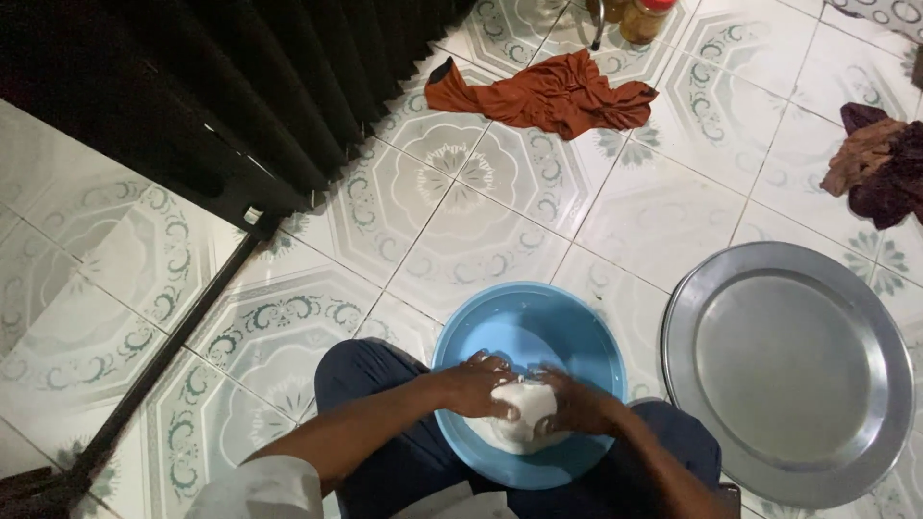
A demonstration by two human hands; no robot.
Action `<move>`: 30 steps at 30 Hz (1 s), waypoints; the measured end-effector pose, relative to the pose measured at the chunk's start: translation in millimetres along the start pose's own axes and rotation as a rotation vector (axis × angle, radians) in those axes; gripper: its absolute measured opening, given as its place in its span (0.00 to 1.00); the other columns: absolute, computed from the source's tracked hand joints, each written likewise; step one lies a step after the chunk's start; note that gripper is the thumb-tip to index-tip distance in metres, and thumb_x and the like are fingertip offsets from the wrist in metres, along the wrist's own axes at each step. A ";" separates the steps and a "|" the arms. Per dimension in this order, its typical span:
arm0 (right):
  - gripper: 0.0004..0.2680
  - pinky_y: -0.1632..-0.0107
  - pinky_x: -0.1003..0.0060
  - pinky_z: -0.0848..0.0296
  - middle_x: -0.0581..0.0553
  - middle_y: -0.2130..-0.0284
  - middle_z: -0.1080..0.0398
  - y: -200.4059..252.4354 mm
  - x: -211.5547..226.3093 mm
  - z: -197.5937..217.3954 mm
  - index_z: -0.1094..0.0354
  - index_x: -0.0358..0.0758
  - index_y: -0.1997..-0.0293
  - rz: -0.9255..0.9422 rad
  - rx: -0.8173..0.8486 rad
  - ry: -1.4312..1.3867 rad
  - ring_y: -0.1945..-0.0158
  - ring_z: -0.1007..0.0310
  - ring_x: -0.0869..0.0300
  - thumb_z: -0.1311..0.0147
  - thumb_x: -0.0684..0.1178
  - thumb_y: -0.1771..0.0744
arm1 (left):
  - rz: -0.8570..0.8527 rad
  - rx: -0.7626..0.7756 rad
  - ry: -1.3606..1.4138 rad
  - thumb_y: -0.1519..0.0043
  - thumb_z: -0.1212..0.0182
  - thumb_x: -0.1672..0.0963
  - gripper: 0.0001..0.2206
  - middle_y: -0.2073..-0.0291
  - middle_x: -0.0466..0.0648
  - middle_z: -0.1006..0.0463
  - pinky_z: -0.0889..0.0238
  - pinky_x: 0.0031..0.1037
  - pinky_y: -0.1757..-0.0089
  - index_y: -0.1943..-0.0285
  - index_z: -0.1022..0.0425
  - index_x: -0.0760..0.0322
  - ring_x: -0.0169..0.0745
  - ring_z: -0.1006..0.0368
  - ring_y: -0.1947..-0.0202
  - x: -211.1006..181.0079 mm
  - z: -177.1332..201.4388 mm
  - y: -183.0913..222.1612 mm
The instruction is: Kneading a ball of dough by hand in a plastic bowl on the floor.
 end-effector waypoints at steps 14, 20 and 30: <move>0.29 0.42 0.45 0.35 0.40 0.45 0.32 -36.8 9.3 -56.6 0.37 0.45 0.37 -0.160 -0.618 -0.071 0.43 0.32 0.42 0.31 0.52 0.44 | -0.088 -0.202 -0.081 0.48 0.28 0.54 0.44 0.28 0.66 0.53 0.59 0.71 0.43 0.21 0.48 0.55 0.85 0.59 0.33 10.4 -2.3 -6.9; 0.27 0.52 0.45 0.23 0.38 0.50 0.33 -42.6 31.1 -18.1 0.45 0.47 0.34 -0.500 -0.636 -0.031 0.53 0.25 0.41 0.35 0.51 0.39 | 0.042 -0.594 -0.098 0.54 0.24 0.59 0.43 0.30 0.66 0.48 0.51 0.57 0.43 0.25 0.40 0.54 0.73 0.45 0.41 18.2 -16.6 -37.8; 0.36 0.26 0.42 0.41 0.26 0.30 0.42 -4.1 26.3 21.4 0.59 0.38 0.21 -0.172 -0.082 -0.118 0.28 0.43 0.32 0.33 0.50 0.35 | 0.178 0.177 0.221 0.53 0.36 0.32 0.57 0.20 0.66 0.61 0.57 0.61 0.31 0.16 0.58 0.46 0.79 0.59 0.23 49.1 7.3 -69.3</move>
Point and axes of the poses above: each hand's wrist, its own y-axis away from the middle knuckle, its own z-axis out of the back of the hand, x = y × z, the point moved 4 cm from there along -y, towards the middle knuckle
